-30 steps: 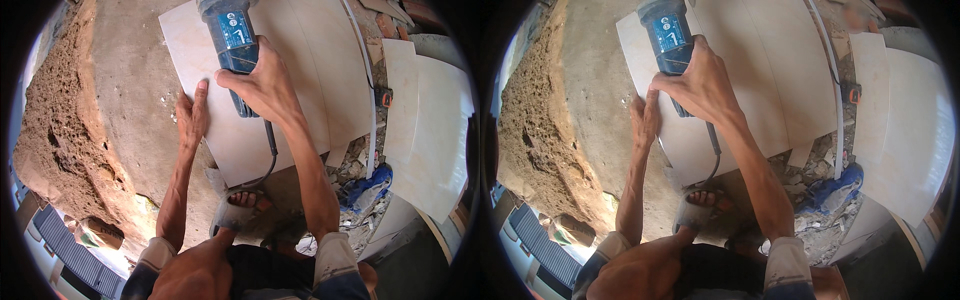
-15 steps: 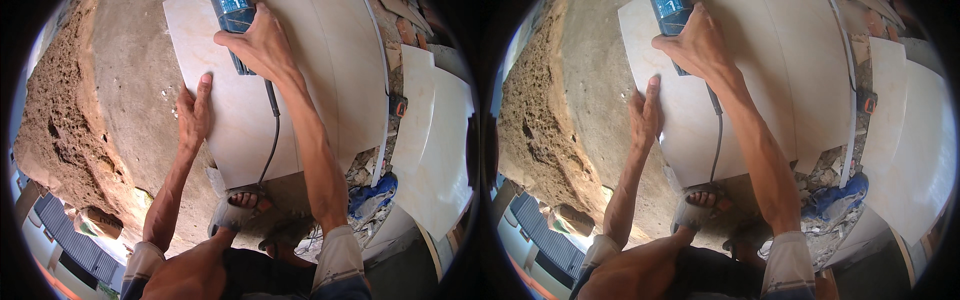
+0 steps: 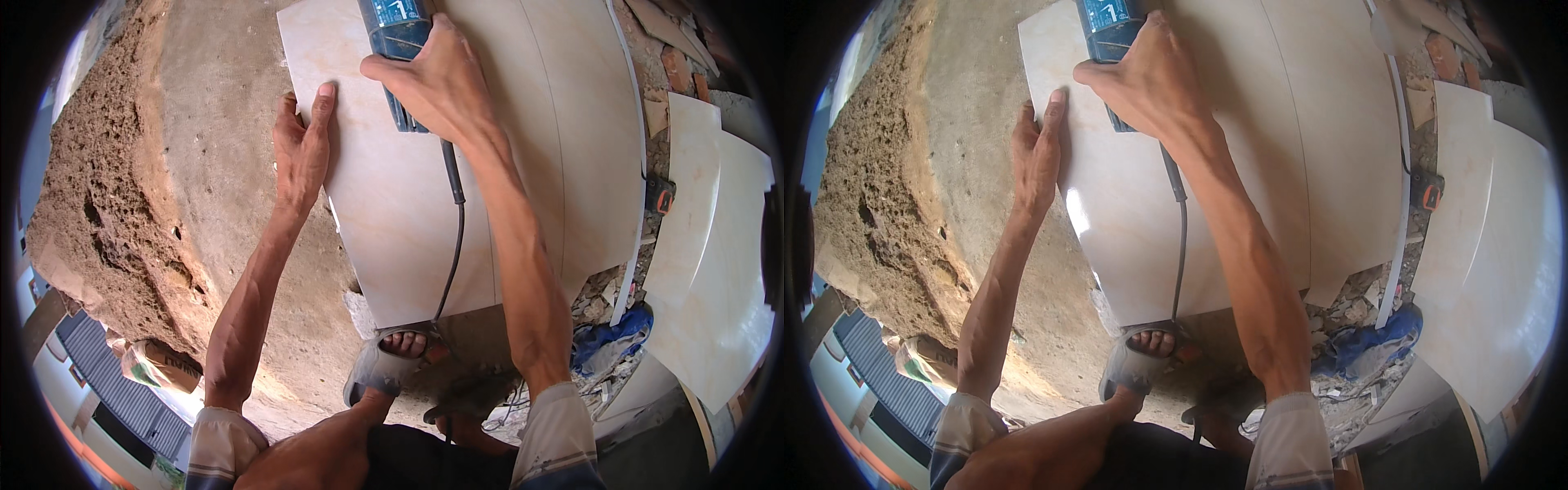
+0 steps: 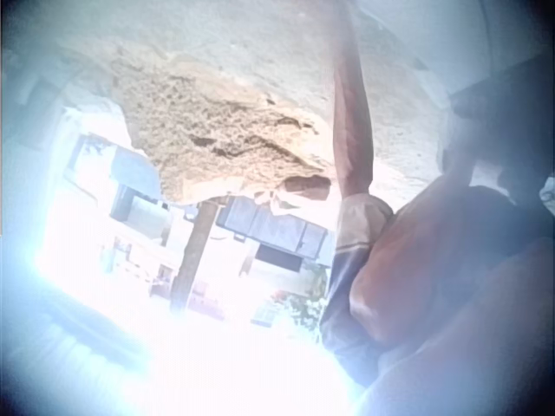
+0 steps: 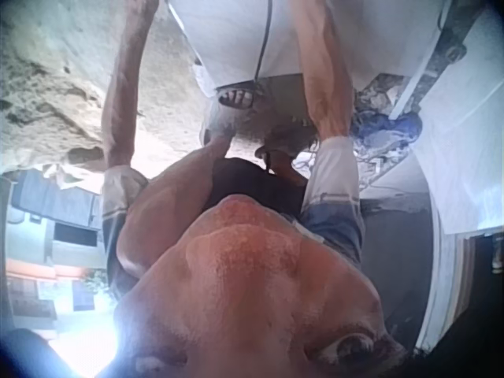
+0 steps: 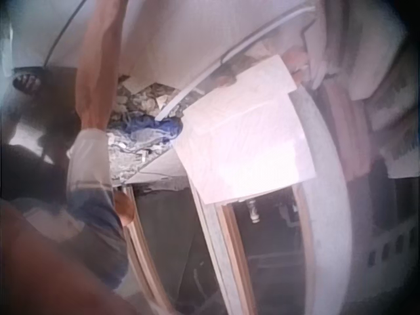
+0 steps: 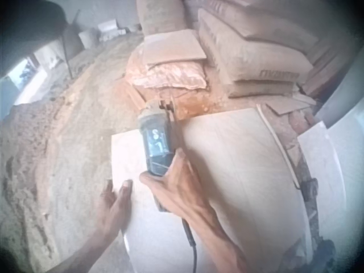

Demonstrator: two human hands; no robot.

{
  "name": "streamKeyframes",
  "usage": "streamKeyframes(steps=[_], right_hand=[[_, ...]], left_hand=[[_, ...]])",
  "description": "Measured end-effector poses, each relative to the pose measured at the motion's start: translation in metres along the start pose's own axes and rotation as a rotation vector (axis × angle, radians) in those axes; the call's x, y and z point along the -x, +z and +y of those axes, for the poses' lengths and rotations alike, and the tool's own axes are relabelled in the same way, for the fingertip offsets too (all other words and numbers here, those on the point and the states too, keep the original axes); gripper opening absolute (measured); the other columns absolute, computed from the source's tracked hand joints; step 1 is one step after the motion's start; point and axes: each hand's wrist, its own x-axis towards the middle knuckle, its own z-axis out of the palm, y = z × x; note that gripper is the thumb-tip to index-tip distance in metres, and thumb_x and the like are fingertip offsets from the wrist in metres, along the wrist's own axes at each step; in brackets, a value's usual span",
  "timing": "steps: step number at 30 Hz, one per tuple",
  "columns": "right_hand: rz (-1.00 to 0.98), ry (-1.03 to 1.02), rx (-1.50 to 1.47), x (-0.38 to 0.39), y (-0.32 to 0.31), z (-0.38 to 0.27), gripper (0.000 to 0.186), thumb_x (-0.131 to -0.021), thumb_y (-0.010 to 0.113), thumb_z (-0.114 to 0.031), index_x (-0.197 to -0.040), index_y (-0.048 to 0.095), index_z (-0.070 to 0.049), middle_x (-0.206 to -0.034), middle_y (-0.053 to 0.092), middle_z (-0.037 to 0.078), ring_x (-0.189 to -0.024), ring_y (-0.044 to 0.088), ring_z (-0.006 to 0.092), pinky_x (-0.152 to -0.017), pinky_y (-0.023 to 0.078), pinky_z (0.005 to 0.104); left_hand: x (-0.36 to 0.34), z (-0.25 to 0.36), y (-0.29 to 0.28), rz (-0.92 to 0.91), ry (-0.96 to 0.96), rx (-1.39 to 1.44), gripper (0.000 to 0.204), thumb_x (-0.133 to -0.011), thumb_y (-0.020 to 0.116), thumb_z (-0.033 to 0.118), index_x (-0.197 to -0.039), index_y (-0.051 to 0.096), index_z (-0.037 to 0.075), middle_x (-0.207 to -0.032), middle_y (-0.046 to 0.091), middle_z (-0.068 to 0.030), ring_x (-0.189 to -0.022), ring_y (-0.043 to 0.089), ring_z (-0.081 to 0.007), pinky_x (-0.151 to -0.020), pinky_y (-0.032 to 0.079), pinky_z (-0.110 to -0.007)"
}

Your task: The person uses a handheld power grinder to cut through several large ceramic tiles on the ground.

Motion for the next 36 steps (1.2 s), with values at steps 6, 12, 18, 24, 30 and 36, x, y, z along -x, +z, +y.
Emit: streamKeyframes(steps=[6,12,18,24,30,36], right_hand=[[-0.002,0.04,-0.009,-0.006,-0.002,0.0,0.064,-0.074,0.085,-0.038,-0.107,0.063,0.012,-0.084,0.071,0.019,-0.078,0.073,0.0278,-0.075,0.06,0.0403],[-0.032,0.041,-0.032,-0.009,-0.004,-0.004,0.069,-0.077,0.083,-0.039,-0.114,0.059,0.015,-0.091,0.07,0.023,-0.084,0.072,0.0319,-0.078,0.06,0.0429],[-0.022,0.007,-0.069,-0.011,0.0,-0.003,0.06,-0.073,0.084,-0.037,-0.103,0.063,0.01,-0.082,0.07,0.016,-0.075,0.071,0.0253,-0.072,0.059,0.0404],[-0.012,0.002,-0.075,-0.01,-0.001,-0.003,0.06,-0.075,0.084,-0.036,-0.104,0.061,0.011,-0.082,0.07,0.017,-0.077,0.072,0.0259,-0.072,0.059,0.0407],[-0.017,-0.02,-0.086,-0.013,0.002,-0.004,0.06,-0.075,0.084,-0.035,-0.105,0.06,0.012,-0.082,0.07,0.017,-0.075,0.072,0.0262,-0.071,0.059,0.04],[-0.013,-0.001,-0.086,-0.013,0.001,-0.005,0.058,-0.076,0.084,-0.035,-0.103,0.062,0.011,-0.079,0.07,0.016,-0.071,0.071,0.0242,-0.069,0.059,0.0391]], left_hand=[[0.003,0.001,0.013,-0.016,0.022,0.238,0.077,-0.101,0.074,0.056,-0.133,0.054,-0.012,-0.117,0.069,-0.0258,-0.104,0.071,-0.0265,-0.089,0.06,-0.041],[-0.019,0.008,0.013,0.308,0.413,-0.209,0.075,-0.103,0.07,0.054,-0.144,0.052,-0.007,-0.143,0.056,-0.0271,-0.14,0.048,-0.0368,-0.116,0.04,-0.052],[-0.058,0.043,0.01,0.231,0.577,-0.26,0.063,-0.101,0.073,0.053,-0.139,0.065,0.003,-0.151,0.053,-0.0237,-0.144,0.046,-0.0373,-0.113,0.042,-0.052],[-0.06,0.083,0.037,0.088,0.289,0.02,0.065,-0.098,0.078,0.045,-0.139,0.064,-0.004,-0.125,0.074,-0.0164,-0.113,0.07,-0.0263,-0.099,0.054,-0.041],[-0.064,0.086,0.041,-0.093,0.118,0.38,0.061,-0.097,0.084,0.04,-0.129,0.07,-0.01,-0.112,0.079,-0.0154,-0.1,0.073,-0.0183,-0.089,0.056,-0.029],[-0.063,0.085,0.039,-0.145,0.133,0.436,0.05,-0.096,0.085,0.036,-0.122,0.074,-0.006,-0.103,0.08,-0.01,-0.09,0.072,-0.0131,-0.082,0.056,-0.027]])
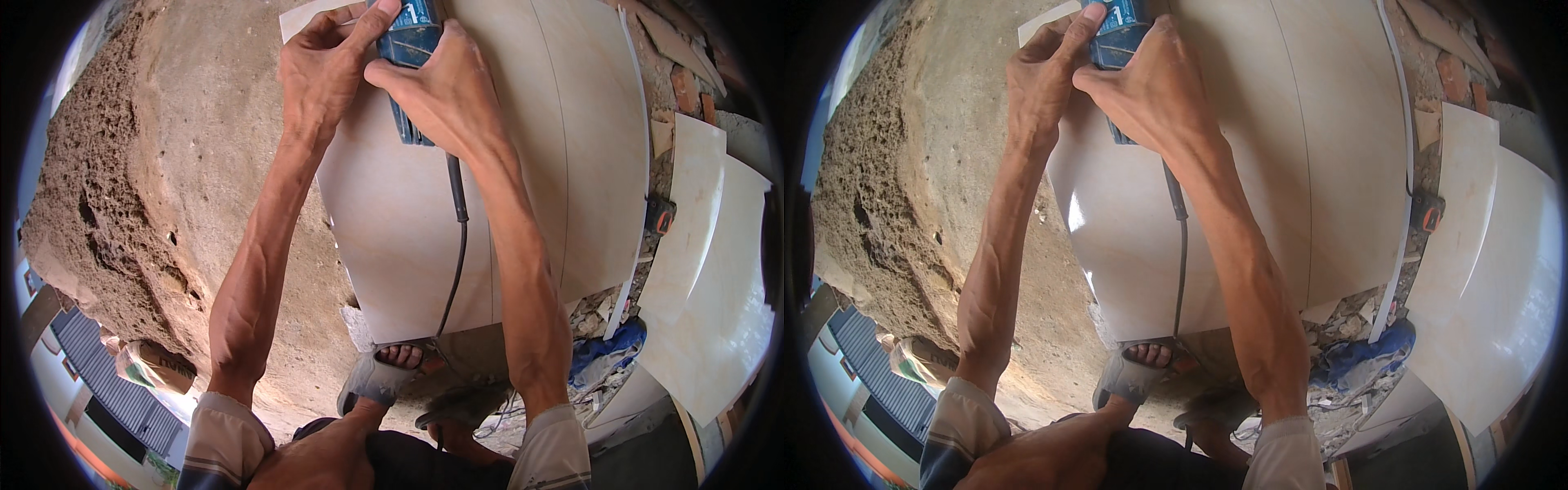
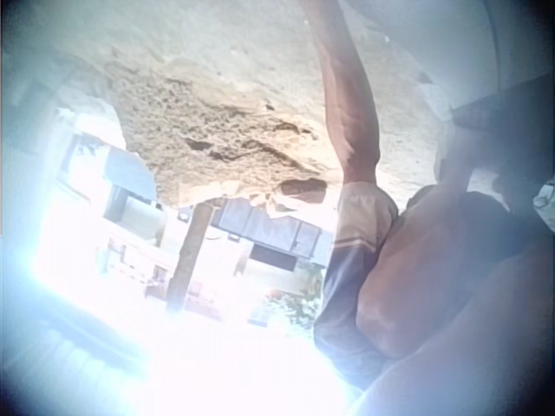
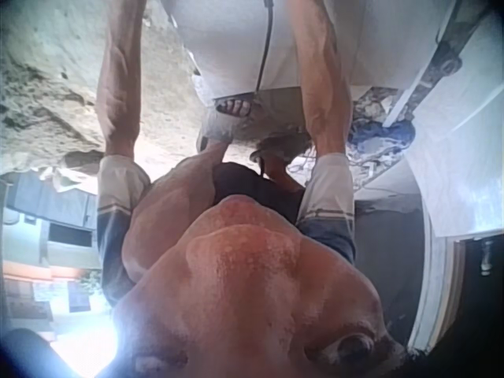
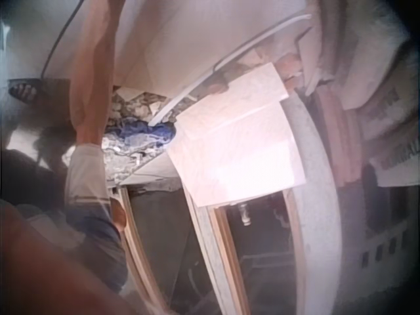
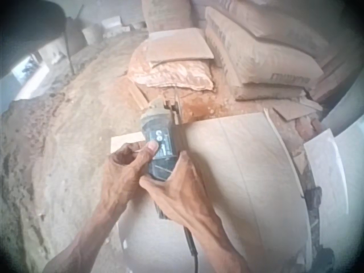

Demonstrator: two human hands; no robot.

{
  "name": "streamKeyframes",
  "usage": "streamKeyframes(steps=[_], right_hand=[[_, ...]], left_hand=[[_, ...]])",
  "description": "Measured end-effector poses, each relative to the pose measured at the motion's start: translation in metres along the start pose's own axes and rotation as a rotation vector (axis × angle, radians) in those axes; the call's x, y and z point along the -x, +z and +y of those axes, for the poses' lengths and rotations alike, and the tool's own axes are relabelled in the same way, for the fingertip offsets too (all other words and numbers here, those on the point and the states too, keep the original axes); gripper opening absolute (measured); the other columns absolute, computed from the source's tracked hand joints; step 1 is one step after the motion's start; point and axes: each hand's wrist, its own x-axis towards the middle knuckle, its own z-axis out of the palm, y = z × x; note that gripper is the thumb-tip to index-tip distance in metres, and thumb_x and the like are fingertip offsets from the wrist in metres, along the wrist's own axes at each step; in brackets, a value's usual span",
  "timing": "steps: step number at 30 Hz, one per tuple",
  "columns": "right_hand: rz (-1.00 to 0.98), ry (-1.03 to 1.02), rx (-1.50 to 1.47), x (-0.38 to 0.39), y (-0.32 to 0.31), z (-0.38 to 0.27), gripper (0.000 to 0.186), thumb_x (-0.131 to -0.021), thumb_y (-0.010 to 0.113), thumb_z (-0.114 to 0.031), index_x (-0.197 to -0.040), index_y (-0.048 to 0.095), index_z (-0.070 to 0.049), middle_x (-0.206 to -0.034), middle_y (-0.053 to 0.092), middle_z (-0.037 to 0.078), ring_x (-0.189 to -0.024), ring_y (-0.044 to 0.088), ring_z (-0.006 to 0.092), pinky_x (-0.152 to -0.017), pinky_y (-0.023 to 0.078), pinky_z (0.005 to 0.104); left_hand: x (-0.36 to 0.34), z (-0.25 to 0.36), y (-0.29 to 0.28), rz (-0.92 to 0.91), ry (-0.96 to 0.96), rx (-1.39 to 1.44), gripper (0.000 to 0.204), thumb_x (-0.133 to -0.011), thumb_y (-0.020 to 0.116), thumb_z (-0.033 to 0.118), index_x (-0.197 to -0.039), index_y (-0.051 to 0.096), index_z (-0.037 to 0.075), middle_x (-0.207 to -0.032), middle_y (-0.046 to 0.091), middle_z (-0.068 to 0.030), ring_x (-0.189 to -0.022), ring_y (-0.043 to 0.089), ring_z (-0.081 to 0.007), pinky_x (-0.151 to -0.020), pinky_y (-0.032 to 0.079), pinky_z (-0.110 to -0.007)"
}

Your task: The person uses a handheld power grinder to cut through several large ceramic tiles on the ground.

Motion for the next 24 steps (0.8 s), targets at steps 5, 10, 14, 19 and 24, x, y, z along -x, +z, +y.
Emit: streamKeyframes(steps=[5,10,14,19,24], right_hand=[[-0.186,0.068,-0.052,-0.006,-0.015,-0.001,0.08,-0.086,0.081,-0.037,-0.131,0.05,0.021,-0.109,0.072,0.032,-0.097,0.077,0.0392,-0.081,0.065,0.045],[-0.187,0.175,0.039,-0.004,-0.015,-0.033,0.075,-0.086,0.082,-0.036,-0.127,0.053,0.021,-0.107,0.073,0.032,-0.096,0.077,0.0372,-0.08,0.065,0.0434],[-0.182,0.16,0.047,-0.003,-0.02,-0.03,0.07,-0.087,0.081,-0.035,-0.123,0.056,0.02,-0.102,0.074,0.031,-0.092,0.078,0.0365,-0.077,0.065,0.0433],[-0.213,0.187,0.021,-0.004,-0.023,-0.036,0.066,-0.087,0.081,-0.035,-0.117,0.06,0.02,-0.094,0.075,0.029,-0.085,0.078,0.0372,-0.073,0.065,0.0438],[-0.219,0.21,0.013,-0.003,-0.024,-0.042,0.065,-0.088,0.081,-0.034,-0.117,0.059,0.02,-0.093,0.075,0.029,-0.085,0.079,0.035,-0.071,0.065,0.0434]], left_hand=[[0.002,0.004,-0.001,0.057,-0.042,-0.078,0.042,-0.096,0.086,0.035,-0.114,0.077,-0.002,-0.097,0.078,-0.0056,-0.082,0.068,-0.0101,-0.076,0.053,-0.025],[0.003,0.002,-0.004,0.097,-0.038,-0.086,0.041,-0.095,0.086,0.035,-0.11,0.078,-0.001,-0.095,0.077,-0.0037,-0.082,0.066,-0.0093,-0.075,0.052,-0.025],[0.001,0.001,0.0,0.049,-0.019,-0.044,0.042,-0.095,0.086,0.036,-0.112,0.077,-0.001,-0.095,0.077,-0.0039,-0.083,0.066,-0.0094,-0.075,0.052,-0.025],[0.002,-0.001,-0.001,0.036,0.008,-0.031,0.041,-0.096,0.086,0.035,-0.113,0.077,-0.002,-0.097,0.077,-0.0045,-0.084,0.068,-0.0102,-0.077,0.053,-0.026],[0.0,-0.002,-0.001,0.058,-0.014,-0.052,0.04,-0.097,0.085,0.034,-0.112,0.077,-0.002,-0.097,0.078,-0.005,-0.086,0.069,-0.0111,-0.079,0.054,-0.026]])
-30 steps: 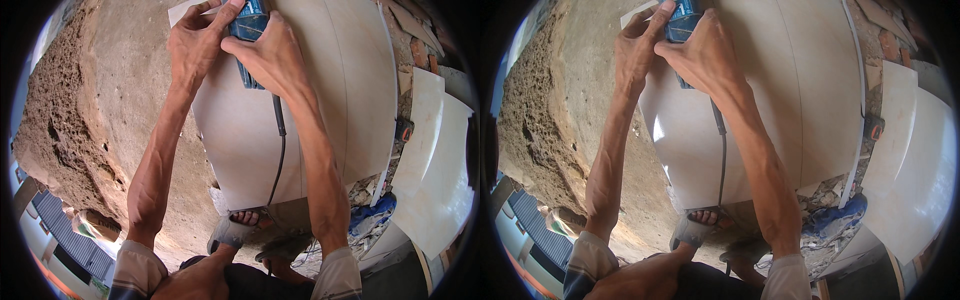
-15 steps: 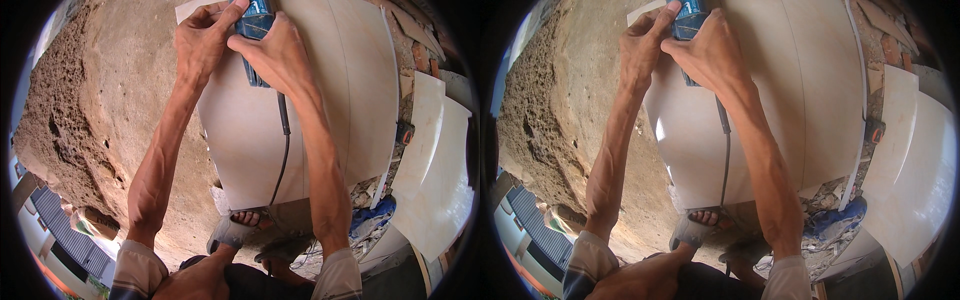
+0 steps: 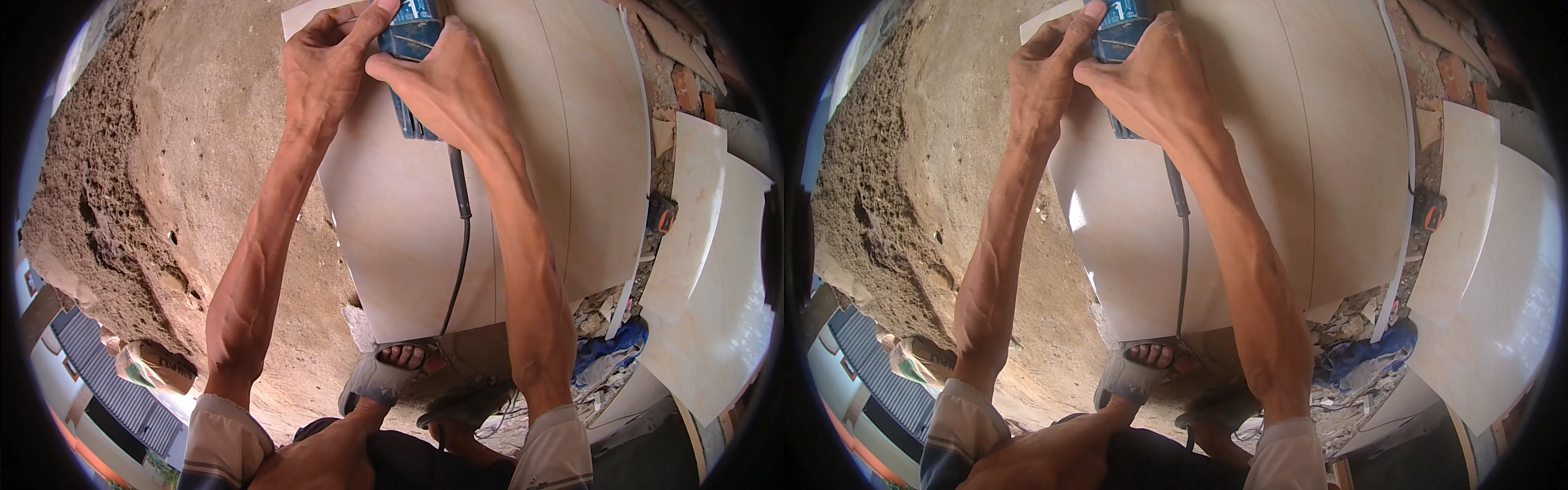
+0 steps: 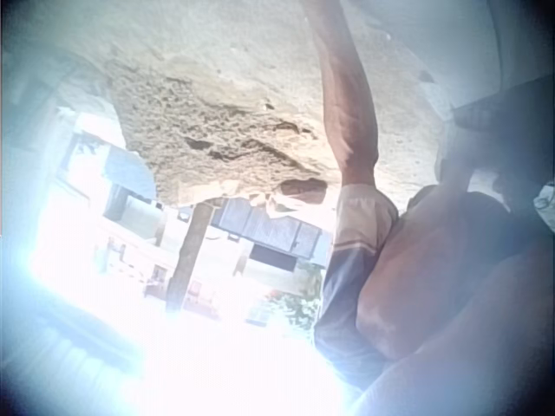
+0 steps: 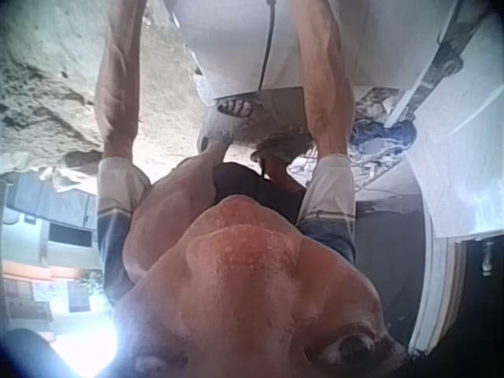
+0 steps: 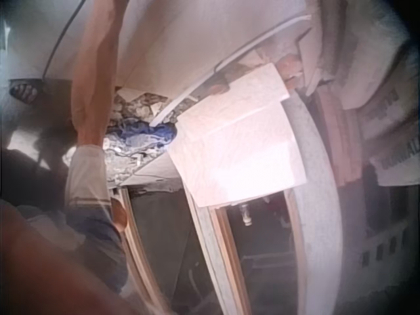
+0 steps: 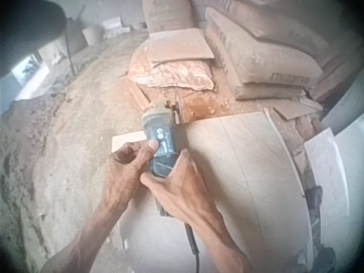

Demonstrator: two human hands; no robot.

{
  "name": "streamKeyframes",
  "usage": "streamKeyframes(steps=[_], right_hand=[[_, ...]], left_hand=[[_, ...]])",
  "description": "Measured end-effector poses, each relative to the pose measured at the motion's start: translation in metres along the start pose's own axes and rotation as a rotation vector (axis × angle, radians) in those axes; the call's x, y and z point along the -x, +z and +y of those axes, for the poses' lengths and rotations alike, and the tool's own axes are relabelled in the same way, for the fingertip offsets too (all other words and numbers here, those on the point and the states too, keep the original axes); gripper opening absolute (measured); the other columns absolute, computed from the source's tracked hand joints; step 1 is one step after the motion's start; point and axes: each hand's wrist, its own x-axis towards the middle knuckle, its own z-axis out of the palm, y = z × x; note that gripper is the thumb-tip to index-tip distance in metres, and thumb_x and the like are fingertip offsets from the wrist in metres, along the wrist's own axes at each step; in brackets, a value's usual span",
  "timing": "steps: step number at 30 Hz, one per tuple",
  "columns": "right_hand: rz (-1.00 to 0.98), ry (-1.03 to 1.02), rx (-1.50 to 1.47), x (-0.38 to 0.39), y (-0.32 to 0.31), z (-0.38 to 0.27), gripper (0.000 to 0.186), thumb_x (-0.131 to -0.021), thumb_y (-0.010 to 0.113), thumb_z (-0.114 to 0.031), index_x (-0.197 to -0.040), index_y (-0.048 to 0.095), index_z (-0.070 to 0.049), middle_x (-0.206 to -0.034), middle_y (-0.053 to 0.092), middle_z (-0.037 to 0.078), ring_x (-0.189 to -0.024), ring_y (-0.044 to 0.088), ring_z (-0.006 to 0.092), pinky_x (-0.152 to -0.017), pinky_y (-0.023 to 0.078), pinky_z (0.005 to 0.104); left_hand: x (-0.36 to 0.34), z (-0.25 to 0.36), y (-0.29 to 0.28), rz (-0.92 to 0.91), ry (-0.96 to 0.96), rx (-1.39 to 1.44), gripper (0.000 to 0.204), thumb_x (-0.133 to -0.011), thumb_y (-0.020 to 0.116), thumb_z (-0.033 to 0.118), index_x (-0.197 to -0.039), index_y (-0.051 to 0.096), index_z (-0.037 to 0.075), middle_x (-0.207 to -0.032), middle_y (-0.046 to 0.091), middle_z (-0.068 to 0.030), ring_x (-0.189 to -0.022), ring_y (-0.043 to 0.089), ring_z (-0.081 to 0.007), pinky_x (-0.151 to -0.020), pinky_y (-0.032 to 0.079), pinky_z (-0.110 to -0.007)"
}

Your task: The person uses a handheld power grinder to cut through several large ceramic tiles on the ground.

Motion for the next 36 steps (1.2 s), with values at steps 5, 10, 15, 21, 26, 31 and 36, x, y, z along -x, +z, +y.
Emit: streamKeyframes(steps=[5,10,15,21,26,31,36], right_hand=[[0.016,0.013,0.018,-0.001,0.001,0.003,0.068,-0.089,0.08,-0.034,-0.121,0.056,0.021,-0.099,0.075,0.031,-0.088,0.079,0.0353,-0.071,0.066,0.0429],[-0.007,-0.006,-0.004,-0.003,0.0,0.006,0.07,-0.089,0.08,-0.034,-0.123,0.055,0.022,-0.101,0.074,0.032,-0.089,0.079,0.0365,-0.073,0.066,0.0434],[0.004,0.023,0.031,-0.001,-0.001,0.0,0.07,-0.089,0.08,-0.035,-0.123,0.056,0.022,-0.1,0.075,0.032,-0.09,0.079,0.0368,-0.075,0.066,0.0436],[0.015,-0.027,0.018,-0.003,0.001,0.009,0.067,-0.088,0.08,-0.036,-0.119,0.058,0.019,-0.096,0.075,0.029,-0.086,0.078,0.0349,-0.072,0.065,0.0431],[-0.08,-0.082,-0.013,-0.002,-0.008,0.013,0.064,-0.088,0.079,-0.037,-0.115,0.06,0.017,-0.091,0.072,0.023,-0.079,0.075,0.0314,-0.067,0.063,0.0419],[0.17,-0.165,0.053,-0.003,0.016,0.038,0.042,-0.078,0.083,-0.035,-0.085,0.067,0.003,-0.069,0.067,0.011,-0.06,0.066,0.0203,-0.062,0.056,0.0382],[0.068,-0.04,0.095,-0.001,0.001,0.015,0.061,-0.087,0.079,-0.038,-0.11,0.062,0.016,-0.092,0.072,0.023,-0.083,0.074,0.0318,-0.071,0.061,0.0452]], left_hand=[[-0.001,0.0,0.001,0.007,-0.004,-0.002,0.037,-0.098,0.084,0.033,-0.111,0.077,-0.002,-0.097,0.078,-0.0049,-0.086,0.068,-0.0104,-0.078,0.054,-0.026],[0.005,0.005,0.004,0.007,0.028,0.009,0.036,-0.099,0.083,0.032,-0.111,0.077,-0.001,-0.097,0.078,-0.005,-0.085,0.068,-0.0103,-0.077,0.054,-0.026],[0.001,-0.002,0.003,-0.031,0.028,0.072,0.036,-0.099,0.083,0.032,-0.111,0.077,-0.002,-0.097,0.078,-0.0049,-0.085,0.068,-0.0106,-0.077,0.054,-0.026],[0.004,0.002,-0.001,0.002,0.032,-0.1,0.031,-0.103,0.078,0.03,-0.116,0.076,0.001,-0.102,0.077,-0.0029,-0.091,0.067,-0.0102,-0.08,0.053,-0.025],[0.019,-0.042,-0.048,0.206,0.358,-0.436,0.081,-0.097,0.076,0.057,-0.146,0.055,-0.003,-0.141,0.059,-0.0274,-0.134,0.059,-0.0352,-0.106,0.053,-0.053],[0.088,-0.053,-0.055,0.225,0.081,-0.477,0.086,-0.099,0.074,0.058,-0.146,0.047,-0.008,-0.111,0.071,-0.0237,-0.106,0.072,-0.0326,-0.097,0.06,-0.049],[0.137,-0.049,-0.049,0.113,-0.255,-0.402,0.079,-0.101,0.072,0.06,-0.133,0.055,-0.01,-0.1,0.072,-0.0204,-0.085,0.072,-0.0248,-0.078,0.061,-0.04]])
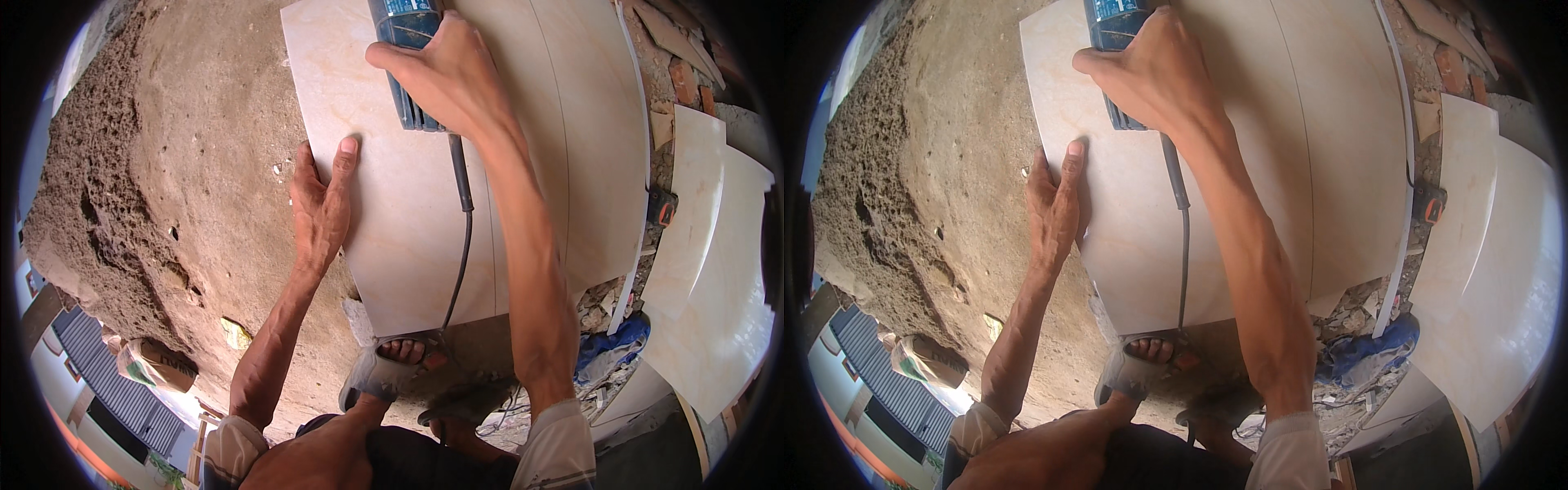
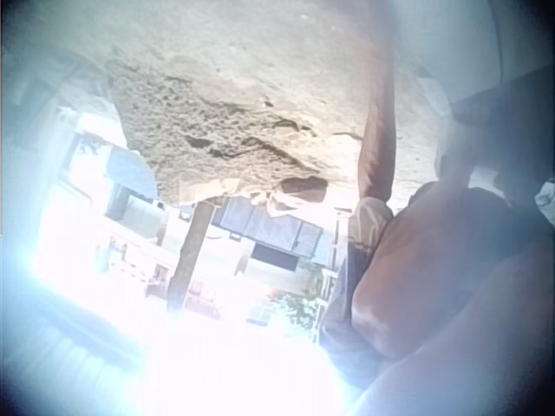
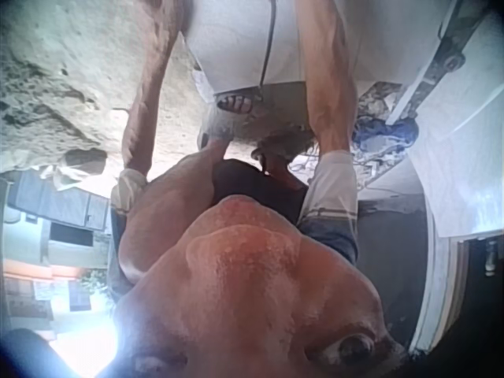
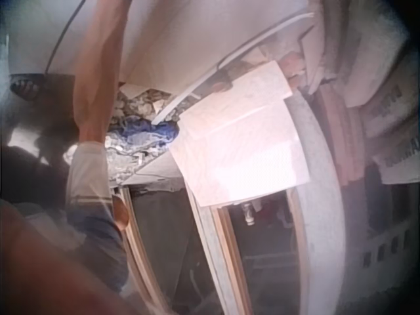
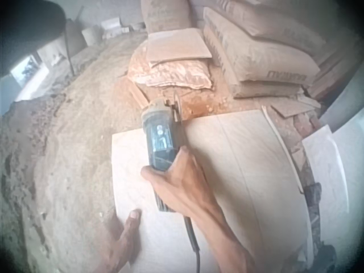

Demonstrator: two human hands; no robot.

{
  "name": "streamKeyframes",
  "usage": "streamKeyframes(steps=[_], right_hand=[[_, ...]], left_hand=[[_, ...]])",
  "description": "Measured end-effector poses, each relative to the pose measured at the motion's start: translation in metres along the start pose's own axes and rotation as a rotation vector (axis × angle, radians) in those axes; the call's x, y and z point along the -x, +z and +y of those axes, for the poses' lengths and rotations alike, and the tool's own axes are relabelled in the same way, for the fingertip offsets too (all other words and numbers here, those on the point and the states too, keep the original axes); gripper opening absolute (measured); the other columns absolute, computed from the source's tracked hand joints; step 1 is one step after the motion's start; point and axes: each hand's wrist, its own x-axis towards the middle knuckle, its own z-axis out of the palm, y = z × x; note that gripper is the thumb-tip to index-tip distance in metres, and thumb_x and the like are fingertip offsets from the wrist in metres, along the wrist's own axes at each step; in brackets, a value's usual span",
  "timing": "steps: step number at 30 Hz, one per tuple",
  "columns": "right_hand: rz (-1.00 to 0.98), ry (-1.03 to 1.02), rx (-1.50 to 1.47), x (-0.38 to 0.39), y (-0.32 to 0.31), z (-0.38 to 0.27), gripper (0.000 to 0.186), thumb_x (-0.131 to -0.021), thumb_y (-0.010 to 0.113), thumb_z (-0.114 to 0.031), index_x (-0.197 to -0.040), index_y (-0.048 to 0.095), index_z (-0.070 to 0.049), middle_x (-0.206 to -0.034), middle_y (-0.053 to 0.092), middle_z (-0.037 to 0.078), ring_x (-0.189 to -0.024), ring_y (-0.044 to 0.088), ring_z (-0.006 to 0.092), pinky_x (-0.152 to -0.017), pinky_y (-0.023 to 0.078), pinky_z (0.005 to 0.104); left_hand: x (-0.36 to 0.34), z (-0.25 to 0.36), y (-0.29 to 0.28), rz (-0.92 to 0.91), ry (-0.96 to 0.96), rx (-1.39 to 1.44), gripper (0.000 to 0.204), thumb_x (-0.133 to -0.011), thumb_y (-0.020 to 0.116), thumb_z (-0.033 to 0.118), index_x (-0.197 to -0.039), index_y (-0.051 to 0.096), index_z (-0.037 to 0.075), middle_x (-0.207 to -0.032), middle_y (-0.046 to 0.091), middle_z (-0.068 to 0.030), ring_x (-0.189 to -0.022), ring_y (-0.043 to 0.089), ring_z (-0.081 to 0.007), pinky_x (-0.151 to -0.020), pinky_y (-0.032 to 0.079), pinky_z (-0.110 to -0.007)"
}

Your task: The person uses a handheld power grinder to cut through several large ceramic tiles on the ground.

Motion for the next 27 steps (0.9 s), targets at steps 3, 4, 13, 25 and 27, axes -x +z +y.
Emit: streamKeyframes(steps=[3,4,13,25,27], right_hand=[[-0.083,-0.028,-0.109,0.0,-0.011,-0.002,0.061,-0.086,0.079,-0.039,-0.109,0.064,0.016,-0.093,0.073,0.026,-0.087,0.075,0.0337,-0.075,0.061,0.0453],[-0.087,-0.028,-0.115,0.0,-0.011,-0.003,0.06,-0.086,0.079,-0.039,-0.109,0.065,0.015,-0.094,0.074,0.027,-0.087,0.076,0.0341,-0.076,0.061,0.0452],[-0.091,0.002,-0.062,0.008,-0.013,-0.01,0.047,-0.087,0.077,-0.038,-0.098,0.07,0.008,-0.086,0.073,0.021,-0.076,0.073,0.0307,-0.069,0.059,0.0437],[-0.117,0.139,-0.048,0.019,-0.014,-0.021,0.036,-0.093,0.076,-0.033,-0.093,0.069,0.002,-0.076,0.067,0.011,-0.064,0.066,0.0224,-0.058,0.055,0.0401],[-0.139,0.087,-0.075,0.02,-0.017,-0.014,0.036,-0.093,0.077,-0.033,-0.095,0.07,0.003,-0.077,0.068,0.012,-0.065,0.067,0.0229,-0.059,0.055,0.0402]], left_hand=[[0.01,0.003,0.002,-0.017,-0.021,0.078,0.073,-0.102,0.072,0.056,-0.13,0.058,-0.01,-0.103,0.073,-0.021,-0.089,0.071,-0.0221,-0.078,0.059,-0.038],[0.013,0.004,0.002,-0.019,-0.019,0.082,0.073,-0.102,0.072,0.056,-0.131,0.058,-0.01,-0.105,0.073,-0.0215,-0.09,0.072,-0.0224,-0.079,0.06,-0.038],[0.026,-0.005,0.007,-0.015,-0.058,0.254,0.072,-0.103,0.073,0.052,-0.135,0.056,-0.01,-0.11,0.073,-0.0227,-0.092,0.073,-0.0234,-0.082,0.061,-0.036],[0.025,-0.01,0.011,0.018,-0.003,0.253,0.07,-0.102,0.074,0.054,-0.13,0.06,-0.009,-0.102,0.075,-0.0173,-0.082,0.07,-0.0166,-0.072,0.059,-0.032],[0.025,-0.01,0.01,0.016,-0.003,0.238,0.07,-0.102,0.074,0.055,-0.128,0.061,-0.008,-0.1,0.075,-0.0165,-0.081,0.069,-0.0159,-0.072,0.058,-0.031]])
